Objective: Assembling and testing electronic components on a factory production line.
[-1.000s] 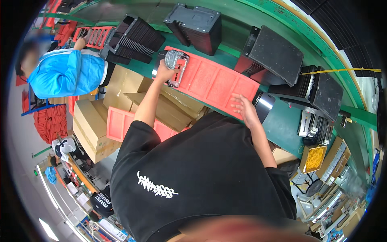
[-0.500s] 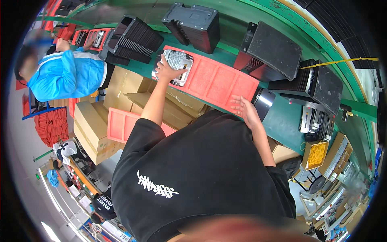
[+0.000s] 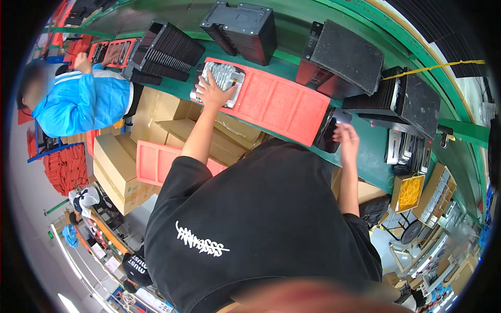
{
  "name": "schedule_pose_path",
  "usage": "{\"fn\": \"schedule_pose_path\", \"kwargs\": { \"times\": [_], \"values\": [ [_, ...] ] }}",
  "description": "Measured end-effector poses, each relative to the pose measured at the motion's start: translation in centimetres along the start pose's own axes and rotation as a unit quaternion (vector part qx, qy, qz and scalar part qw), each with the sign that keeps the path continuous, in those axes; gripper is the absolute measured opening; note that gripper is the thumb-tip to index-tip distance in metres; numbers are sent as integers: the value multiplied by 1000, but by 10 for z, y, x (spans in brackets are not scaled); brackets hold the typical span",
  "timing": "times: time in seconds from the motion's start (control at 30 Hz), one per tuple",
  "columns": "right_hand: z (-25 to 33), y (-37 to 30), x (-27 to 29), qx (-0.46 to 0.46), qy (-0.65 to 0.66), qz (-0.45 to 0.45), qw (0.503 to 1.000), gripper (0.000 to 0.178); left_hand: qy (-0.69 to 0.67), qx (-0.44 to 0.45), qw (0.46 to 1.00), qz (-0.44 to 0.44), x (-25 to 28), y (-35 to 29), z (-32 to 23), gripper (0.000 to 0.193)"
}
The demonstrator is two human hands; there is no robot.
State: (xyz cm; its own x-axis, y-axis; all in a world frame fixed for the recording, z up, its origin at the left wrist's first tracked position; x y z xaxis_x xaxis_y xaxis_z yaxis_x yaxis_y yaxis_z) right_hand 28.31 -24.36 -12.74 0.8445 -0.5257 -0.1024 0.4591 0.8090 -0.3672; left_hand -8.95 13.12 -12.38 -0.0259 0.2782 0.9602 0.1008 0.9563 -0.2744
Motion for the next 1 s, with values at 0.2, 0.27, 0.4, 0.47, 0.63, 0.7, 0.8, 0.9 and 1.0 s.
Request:
{"fn": "schedule_pose_path", "kwargs": {
  "times": [0.2,0.27,0.4,0.47,0.63,0.7,0.8,0.9,1.0],
  "values": [
    [-51,-26,99,-46,-103,-157,981,35,11,-154,960,-232,36,-45,-56,100],
    [-78,-21,92,-138,-98,-129,977,53,-109,-227,954,-162,18,-66,-86,89],
    [-93,-10,48,-188,15,-123,974,73,-382,-295,819,310,-57,-145,-188,49],
    [-84,-8,33,-194,35,-147,969,75,-532,-196,702,432,-96,-198,-233,46],
    [-91,6,27,-210,72,-114,968,82,-443,-216,726,480,-144,-241,-285,47],
    [-94,17,20,-211,71,-70,972,83,-405,-208,750,480,-144,-241,-286,48],
    [-87,18,14,-187,22,1,982,77,-333,-190,786,486,-143,-233,-279,48],
    [-70,15,7,-164,-49,-21,985,70,-446,-144,700,539,-141,-232,-276,48],
    [-46,1,-2,-137,-69,-25,988,66,-505,-109,666,538,-101,-238,-276,50]
  ]
}}
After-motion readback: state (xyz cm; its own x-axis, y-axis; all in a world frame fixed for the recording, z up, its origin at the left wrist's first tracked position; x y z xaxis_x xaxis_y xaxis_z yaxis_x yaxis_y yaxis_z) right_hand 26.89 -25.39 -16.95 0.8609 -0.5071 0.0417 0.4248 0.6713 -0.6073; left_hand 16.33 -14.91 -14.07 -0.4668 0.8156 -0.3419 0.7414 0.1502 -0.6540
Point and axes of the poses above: each hand's wrist, its own y-axis towards the middle knuckle, its own x-axis out of the back of the hand, z = x × y, the point moved 8 cm from there along y, towards the middle knuckle, and after that the axes turned 9 degrees about z, right-handed, at the moved point
